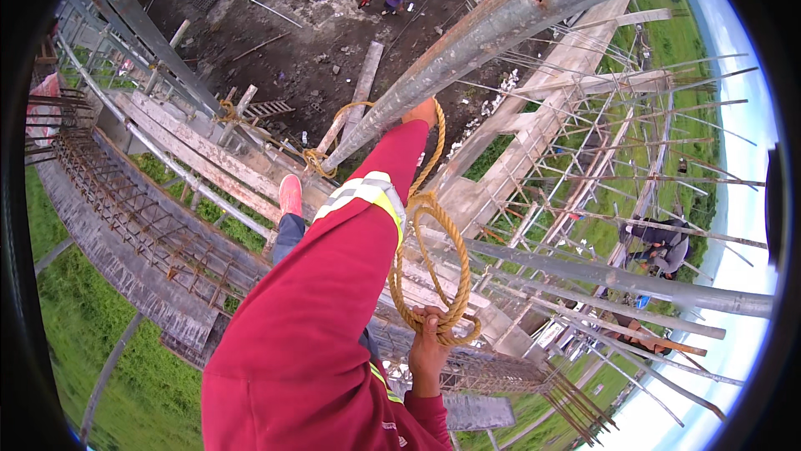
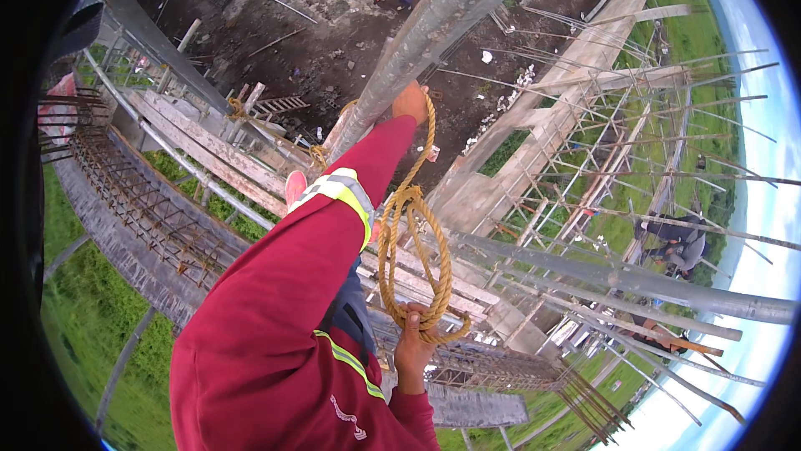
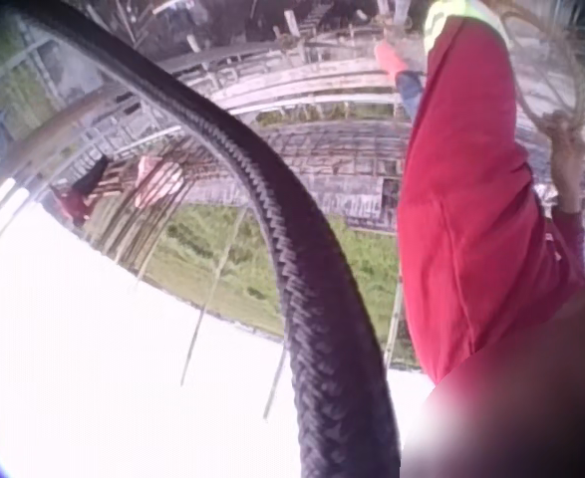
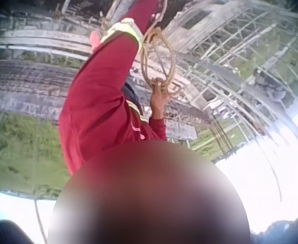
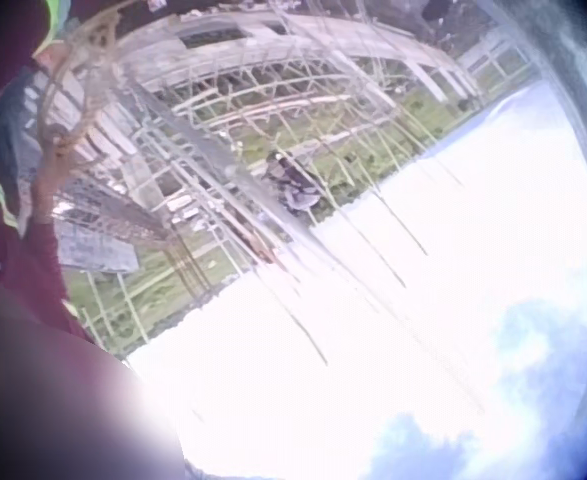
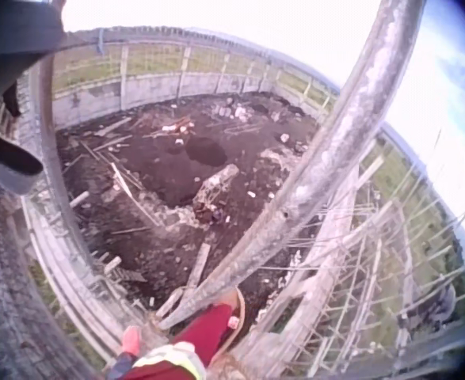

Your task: The person carries a long wooden plank along a metal scaffold and places it across the structure. They then walk along the scaffold, adjust their position, and handle a rope tied to the scaffold.

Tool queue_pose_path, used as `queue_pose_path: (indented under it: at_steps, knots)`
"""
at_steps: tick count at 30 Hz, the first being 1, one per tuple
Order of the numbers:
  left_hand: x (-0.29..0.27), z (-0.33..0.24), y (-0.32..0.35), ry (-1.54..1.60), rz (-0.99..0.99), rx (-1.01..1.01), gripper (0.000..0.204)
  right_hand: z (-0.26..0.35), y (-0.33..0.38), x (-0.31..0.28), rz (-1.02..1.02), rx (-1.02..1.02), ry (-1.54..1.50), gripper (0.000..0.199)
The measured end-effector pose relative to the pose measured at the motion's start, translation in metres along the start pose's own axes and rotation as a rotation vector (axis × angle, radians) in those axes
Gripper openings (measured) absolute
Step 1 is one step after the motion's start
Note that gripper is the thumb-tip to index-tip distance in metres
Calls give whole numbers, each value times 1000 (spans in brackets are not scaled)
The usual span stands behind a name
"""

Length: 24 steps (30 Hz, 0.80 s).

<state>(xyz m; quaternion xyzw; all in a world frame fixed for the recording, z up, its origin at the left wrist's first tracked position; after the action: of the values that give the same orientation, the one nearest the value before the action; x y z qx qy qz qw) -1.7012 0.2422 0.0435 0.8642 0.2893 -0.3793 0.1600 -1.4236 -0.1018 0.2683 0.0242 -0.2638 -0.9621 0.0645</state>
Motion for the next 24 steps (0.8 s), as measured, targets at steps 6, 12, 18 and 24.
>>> queue_pose_path:
  at_steps: [6,12,18,24]
  knots:
    - [16,6,-2,204,135,14,46,-47,-3,-40,-1,152,-57,29]
    - [82,-4,18,221,329,409,48,-71,1,-72,52,87,-57,30]
    - [149,2,132,156,722,556,46,-79,3,-89,70,124,44,22]
    - [149,53,125,311,570,19,51,-74,3,-99,54,124,-59,17]
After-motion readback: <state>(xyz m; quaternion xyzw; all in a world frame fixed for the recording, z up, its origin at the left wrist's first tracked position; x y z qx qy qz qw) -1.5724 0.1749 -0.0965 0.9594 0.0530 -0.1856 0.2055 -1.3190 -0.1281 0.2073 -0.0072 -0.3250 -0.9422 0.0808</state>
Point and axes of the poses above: each hand's wrist, its own y-axis away from the middle knuckle, its own x-axis out of the palm, z = x × y, the point moved 7 cm from there along -y, towards the middle knuckle, and after that the axes turned 11 degrees about z, right-handed, at the moved point
